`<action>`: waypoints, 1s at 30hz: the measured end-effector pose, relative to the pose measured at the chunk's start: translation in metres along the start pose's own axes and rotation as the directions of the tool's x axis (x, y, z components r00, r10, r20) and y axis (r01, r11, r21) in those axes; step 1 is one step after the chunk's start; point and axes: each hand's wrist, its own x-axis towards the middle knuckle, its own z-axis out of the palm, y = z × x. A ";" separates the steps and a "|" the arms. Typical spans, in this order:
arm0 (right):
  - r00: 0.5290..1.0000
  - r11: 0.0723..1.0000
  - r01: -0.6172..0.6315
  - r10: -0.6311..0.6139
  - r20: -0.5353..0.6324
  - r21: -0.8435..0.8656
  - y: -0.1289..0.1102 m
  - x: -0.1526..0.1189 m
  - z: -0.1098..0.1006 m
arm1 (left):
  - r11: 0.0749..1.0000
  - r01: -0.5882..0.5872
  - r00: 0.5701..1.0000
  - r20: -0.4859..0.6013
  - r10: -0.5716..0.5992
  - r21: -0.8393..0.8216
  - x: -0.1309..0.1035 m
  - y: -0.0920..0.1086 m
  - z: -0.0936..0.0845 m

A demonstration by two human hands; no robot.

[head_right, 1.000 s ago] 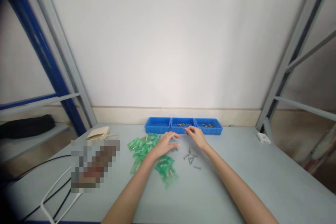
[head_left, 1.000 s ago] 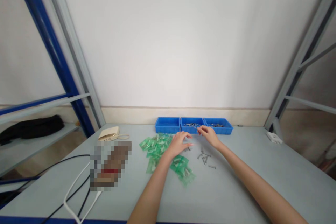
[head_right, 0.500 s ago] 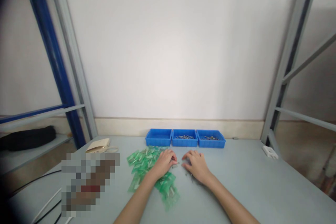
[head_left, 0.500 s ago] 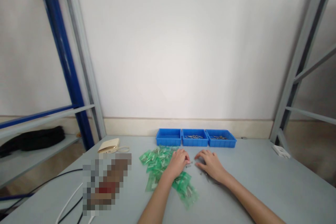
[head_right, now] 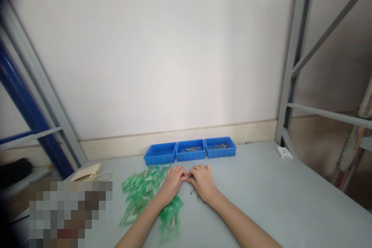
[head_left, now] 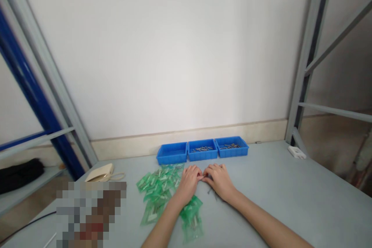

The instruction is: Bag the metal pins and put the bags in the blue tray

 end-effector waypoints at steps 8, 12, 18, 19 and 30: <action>0.999 0.991 -0.038 0.036 0.015 0.128 -0.002 -0.004 -0.002 | 0.987 0.084 0.996 -0.007 -0.086 -0.136 -0.004 0.000 -0.006; 0.999 0.984 -0.039 0.037 0.012 0.175 -0.005 -0.006 0.001 | 0.997 0.050 0.999 0.006 -0.050 -0.061 -0.008 0.000 -0.006; 0.995 0.951 -0.100 0.103 0.003 0.292 0.000 -0.005 0.005 | 1.000 -0.005 1.000 -0.001 0.005 0.006 -0.012 0.009 -0.008; 0.993 0.939 -0.107 0.118 -0.013 0.327 0.000 -0.004 0.004 | 1.000 -0.001 1.000 -0.012 0.001 -0.006 -0.012 0.012 -0.010; 0.988 0.728 -0.047 0.133 -0.074 0.684 0.001 -0.003 0.001 | 0.939 0.015 0.987 -0.147 -0.069 -0.343 -0.011 0.015 -0.021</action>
